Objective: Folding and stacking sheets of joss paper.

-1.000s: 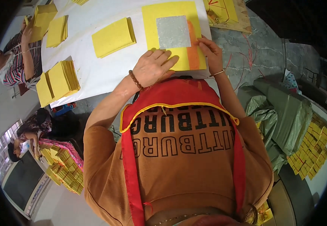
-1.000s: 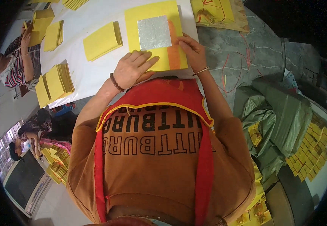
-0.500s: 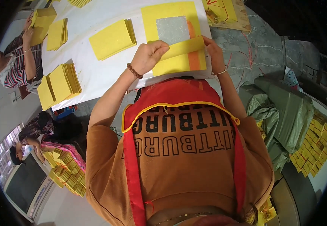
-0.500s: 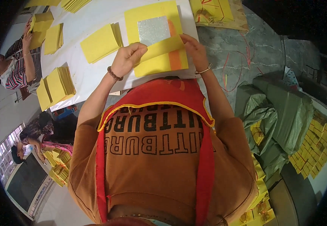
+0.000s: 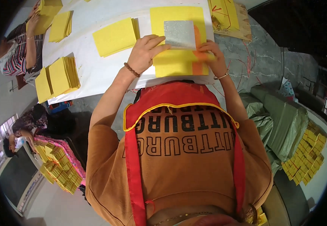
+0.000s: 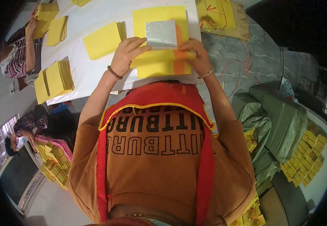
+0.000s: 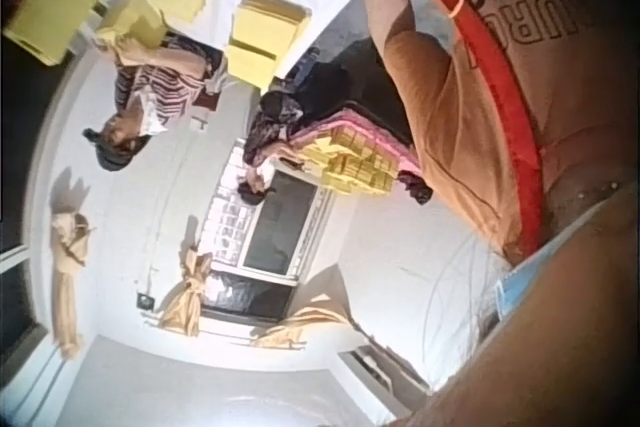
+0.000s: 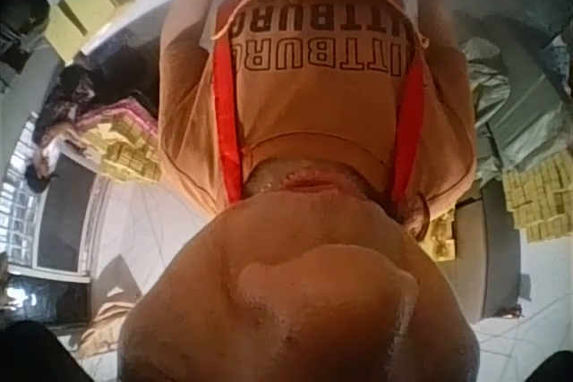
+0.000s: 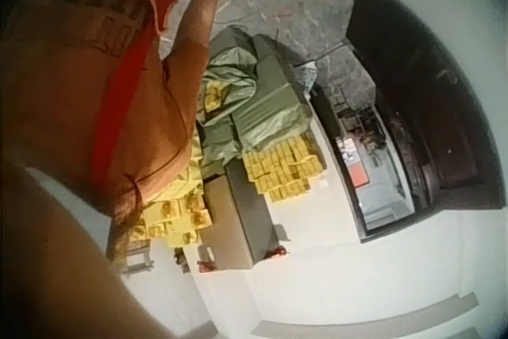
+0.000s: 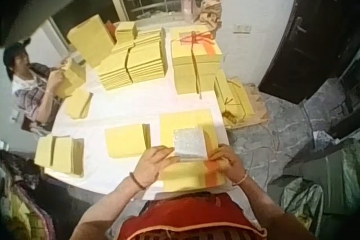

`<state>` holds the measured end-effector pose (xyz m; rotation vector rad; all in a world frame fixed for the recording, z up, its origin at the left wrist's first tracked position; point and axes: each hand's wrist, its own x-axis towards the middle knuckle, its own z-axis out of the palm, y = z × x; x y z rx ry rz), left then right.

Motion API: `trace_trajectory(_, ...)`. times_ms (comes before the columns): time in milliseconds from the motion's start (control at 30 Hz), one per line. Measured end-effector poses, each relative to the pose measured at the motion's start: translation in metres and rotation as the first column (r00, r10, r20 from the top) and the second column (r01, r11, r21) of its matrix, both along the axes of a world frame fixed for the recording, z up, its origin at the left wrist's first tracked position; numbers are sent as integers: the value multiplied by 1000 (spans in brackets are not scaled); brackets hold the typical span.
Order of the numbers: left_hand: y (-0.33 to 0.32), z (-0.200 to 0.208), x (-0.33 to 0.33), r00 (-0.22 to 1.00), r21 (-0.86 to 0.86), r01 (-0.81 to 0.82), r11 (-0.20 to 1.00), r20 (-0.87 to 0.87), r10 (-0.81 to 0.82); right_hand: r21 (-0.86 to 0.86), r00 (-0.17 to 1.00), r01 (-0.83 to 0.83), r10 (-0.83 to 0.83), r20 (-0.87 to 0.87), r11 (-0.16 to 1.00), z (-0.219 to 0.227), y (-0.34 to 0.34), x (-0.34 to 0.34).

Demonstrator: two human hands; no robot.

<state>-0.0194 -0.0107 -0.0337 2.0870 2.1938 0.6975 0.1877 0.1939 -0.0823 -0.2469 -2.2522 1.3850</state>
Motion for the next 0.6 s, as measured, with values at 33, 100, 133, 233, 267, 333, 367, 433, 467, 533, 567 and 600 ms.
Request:
trace_trajectory(33,-1,0,-1,995,19,17,1000,-98,-15,2,1000,-11,11,0,1000,4,-1,-3)
trace_trajectory(100,-3,5,0,981,39,31,999,-195,-23,355,989,145,-150,-14,924,17,-6,-5)
trace_trajectory(133,-9,9,6,975,68,53,996,-219,-37,356,990,137,-142,-13,924,27,-7,-2)
trace_trajectory(233,-26,19,17,972,61,88,994,-223,-72,489,998,-35,8,57,872,47,-11,8)
trace_trajectory(267,-29,21,21,975,30,117,993,-193,-109,447,985,-161,116,125,880,49,-9,13)
trace_trajectory(333,-31,20,27,994,20,102,995,-41,-101,398,956,-285,227,187,872,49,-8,15)
trace_trajectory(367,-30,18,29,994,52,30,998,100,-35,301,955,-262,201,219,917,46,-10,16)
trace_trajectory(433,-29,15,30,950,2,-130,992,286,124,91,941,-108,72,330,990,37,-14,16)
trace_trajectory(467,-27,12,29,949,0,-133,991,287,127,90,940,-112,76,331,990,39,-16,11)
trace_trajectory(533,-18,5,25,716,-304,-326,895,539,443,-250,900,127,-6,436,960,43,-21,2)
trace_trajectory(567,-11,11,24,622,-279,-307,910,664,414,-250,900,128,-6,436,960,40,-22,-3)
trace_trajectory(600,-8,7,24,623,-279,-306,910,664,413,-281,947,144,-51,316,949,35,-22,-8)
